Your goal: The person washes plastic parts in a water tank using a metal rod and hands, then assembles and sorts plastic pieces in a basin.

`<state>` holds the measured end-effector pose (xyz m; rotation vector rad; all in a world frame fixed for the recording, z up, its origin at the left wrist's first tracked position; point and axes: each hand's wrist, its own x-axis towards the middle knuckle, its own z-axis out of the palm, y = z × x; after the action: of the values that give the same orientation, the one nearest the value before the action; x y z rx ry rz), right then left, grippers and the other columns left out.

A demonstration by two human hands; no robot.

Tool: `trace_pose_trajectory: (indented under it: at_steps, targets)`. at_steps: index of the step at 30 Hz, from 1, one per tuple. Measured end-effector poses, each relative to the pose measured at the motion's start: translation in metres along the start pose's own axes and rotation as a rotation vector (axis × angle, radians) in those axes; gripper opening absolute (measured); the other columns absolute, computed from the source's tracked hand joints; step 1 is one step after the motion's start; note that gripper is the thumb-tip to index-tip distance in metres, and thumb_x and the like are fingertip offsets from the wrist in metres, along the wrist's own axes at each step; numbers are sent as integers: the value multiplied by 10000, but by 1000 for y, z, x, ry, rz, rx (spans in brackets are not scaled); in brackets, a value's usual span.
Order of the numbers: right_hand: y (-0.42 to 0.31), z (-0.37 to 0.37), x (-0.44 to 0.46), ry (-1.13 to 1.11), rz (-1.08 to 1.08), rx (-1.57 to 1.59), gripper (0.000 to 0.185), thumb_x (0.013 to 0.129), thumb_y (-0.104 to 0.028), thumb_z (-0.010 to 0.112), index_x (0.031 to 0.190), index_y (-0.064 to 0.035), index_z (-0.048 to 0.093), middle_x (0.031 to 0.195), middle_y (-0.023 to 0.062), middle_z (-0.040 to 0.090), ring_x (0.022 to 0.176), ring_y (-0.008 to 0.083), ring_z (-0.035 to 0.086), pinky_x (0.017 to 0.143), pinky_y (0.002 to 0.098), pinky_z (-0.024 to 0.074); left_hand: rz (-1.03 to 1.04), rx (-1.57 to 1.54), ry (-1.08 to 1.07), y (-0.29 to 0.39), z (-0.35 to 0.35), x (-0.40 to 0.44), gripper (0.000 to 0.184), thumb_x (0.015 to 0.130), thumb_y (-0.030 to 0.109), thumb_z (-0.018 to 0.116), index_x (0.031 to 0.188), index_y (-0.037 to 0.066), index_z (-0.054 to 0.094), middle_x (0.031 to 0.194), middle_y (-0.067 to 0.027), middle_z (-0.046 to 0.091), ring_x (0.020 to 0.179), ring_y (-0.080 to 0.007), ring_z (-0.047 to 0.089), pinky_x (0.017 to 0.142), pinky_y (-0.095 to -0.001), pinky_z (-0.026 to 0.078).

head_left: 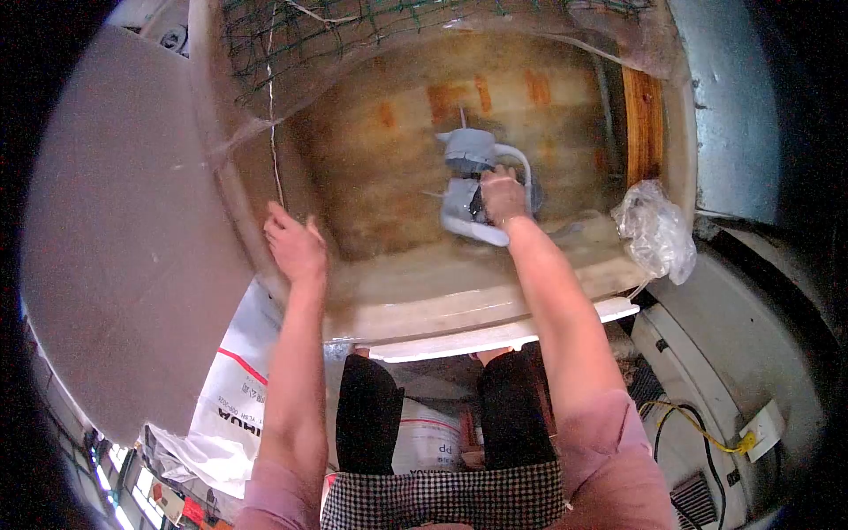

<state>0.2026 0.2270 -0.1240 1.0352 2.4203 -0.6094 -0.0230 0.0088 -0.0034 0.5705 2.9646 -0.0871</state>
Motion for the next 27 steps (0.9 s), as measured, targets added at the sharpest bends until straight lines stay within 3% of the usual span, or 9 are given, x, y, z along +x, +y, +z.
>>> trace_pose_trajectory:
  at_steps: [2,4,6,8,13,19,23,25,27]
  targets:
    - [-10,-19,-13,10,-34,16,254,824,-144,463,1027,-107,612,1095,171,550,1052,345,504,848,413,455,378,-12,207,29,-12,-19,524,822,203,590,1271,21,392,1137,-212,496,1030,-368,498,868,-436,415]
    - [-15,-26,-16,41,-107,26,320,807,-130,462,1091,-101,607,1135,199,521,1064,346,496,866,408,447,521,-334,-120,67,-5,-27,617,789,193,648,1306,36,351,1182,-247,458,1098,-394,437,963,-432,353]
    - [-17,-25,-22,22,-137,74,315,819,-128,450,1099,-100,593,1130,206,511,1075,358,479,871,427,444,416,-387,-403,103,7,-22,791,712,214,727,1355,79,286,1322,-296,328,1251,-449,290,1015,-441,319]
    - [-19,-32,-22,-70,-158,176,305,836,-131,433,1100,-81,577,1172,216,477,1116,372,438,892,453,434,608,-435,-274,125,28,-1,854,658,188,743,1360,95,264,1343,-235,343,1234,-431,326,1031,-459,292]
    - [-7,-9,-16,-1,-248,216,305,827,-128,450,1098,-56,569,1254,211,435,1163,358,415,934,428,412,606,-604,-591,147,48,24,682,580,151,766,1161,53,424,1200,-227,476,1148,-376,440,944,-419,391]
    - [-8,-18,-22,24,60,442,374,833,-134,463,1182,-6,503,1260,202,457,1203,336,401,967,389,392,961,-200,-215,114,7,-8,561,565,298,793,971,43,501,1008,-131,530,1016,-322,485,848,-423,402]
    - [-22,-51,-16,-242,21,-29,434,827,-325,504,1087,13,584,1278,227,449,1174,351,438,1026,404,301,978,-158,-73,89,3,-26,563,579,321,756,1021,66,518,1067,-96,539,1035,-263,479,856,-393,378]
    - [-38,-85,-37,-241,343,631,577,825,-400,533,1139,83,492,1247,277,445,1158,386,429,952,404,373,939,-158,-101,86,1,-35,531,602,283,744,1037,76,523,1084,-90,536,1028,-251,486,847,-382,378]
    - [-48,-78,-50,-88,274,578,687,821,-501,522,1130,111,488,1154,318,499,1118,401,463,934,429,372,943,-122,-42,88,-3,-41,456,645,224,698,1048,92,532,1081,-81,538,1019,-239,493,840,-374,377]
